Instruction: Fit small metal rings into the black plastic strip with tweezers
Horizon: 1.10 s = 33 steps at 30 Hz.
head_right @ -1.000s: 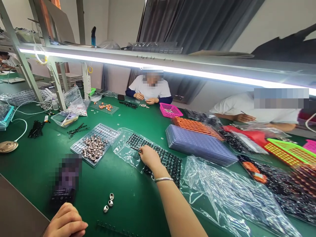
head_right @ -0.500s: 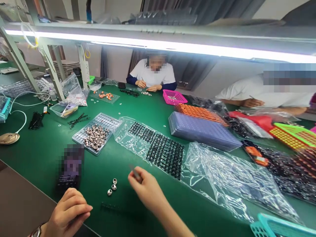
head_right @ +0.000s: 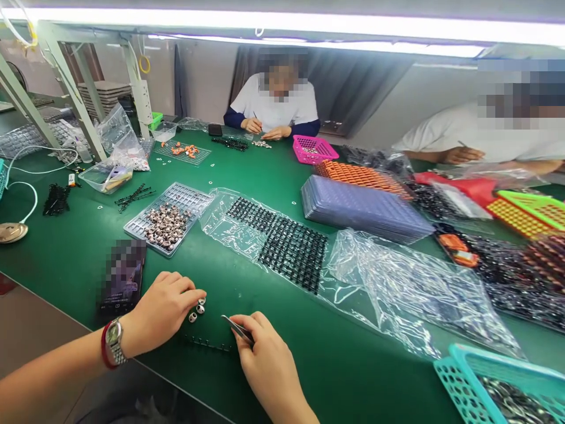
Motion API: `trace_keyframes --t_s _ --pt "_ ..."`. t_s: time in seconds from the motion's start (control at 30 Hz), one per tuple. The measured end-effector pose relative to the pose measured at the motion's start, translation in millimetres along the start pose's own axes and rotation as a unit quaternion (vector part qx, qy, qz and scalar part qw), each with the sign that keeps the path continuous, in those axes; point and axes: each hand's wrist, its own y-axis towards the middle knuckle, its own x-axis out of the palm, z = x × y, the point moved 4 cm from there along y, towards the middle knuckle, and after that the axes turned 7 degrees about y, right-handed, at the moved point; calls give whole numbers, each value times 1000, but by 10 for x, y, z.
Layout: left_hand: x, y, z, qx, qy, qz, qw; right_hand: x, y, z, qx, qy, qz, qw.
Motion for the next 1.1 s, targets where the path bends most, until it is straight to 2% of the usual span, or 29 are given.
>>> trace_keyframes --t_s 0.2,0.3,0.47,0.6,0.67,0.73,0.83,0.93,1.1 --pt "10 244 -10 43 3 -68 997 -36 -120 152 -24 2 -23 999" --pt "36 264 -18 45 -1 -80 996 -11 -203 95 -39 14 -34 999" --pt "95 272 -53 41 -19 -70 997 -184 -162 -178 -69 110 36 991" --pt "85 262 -69 31 -50 -41 997 -336 -114 -189 -12 195 103 975" --pt "26 203 -54 21 -74 -18 997 -305 -127 -140 17 235 111 965" --pt "-45 84 -14 10 -102 8 995 -216 -140 -117 20 275 91 957" --pt "-108 -180 76 -6 -235 56 970 -95 -137 -98 40 312 67 947" --pt "-53 -443 159 -22 -371 75 925 -64 -114 -40 73 309 76 945" --pt "65 -672 177 -51 -406 103 907 -61 -63 76 52 253 41 965"
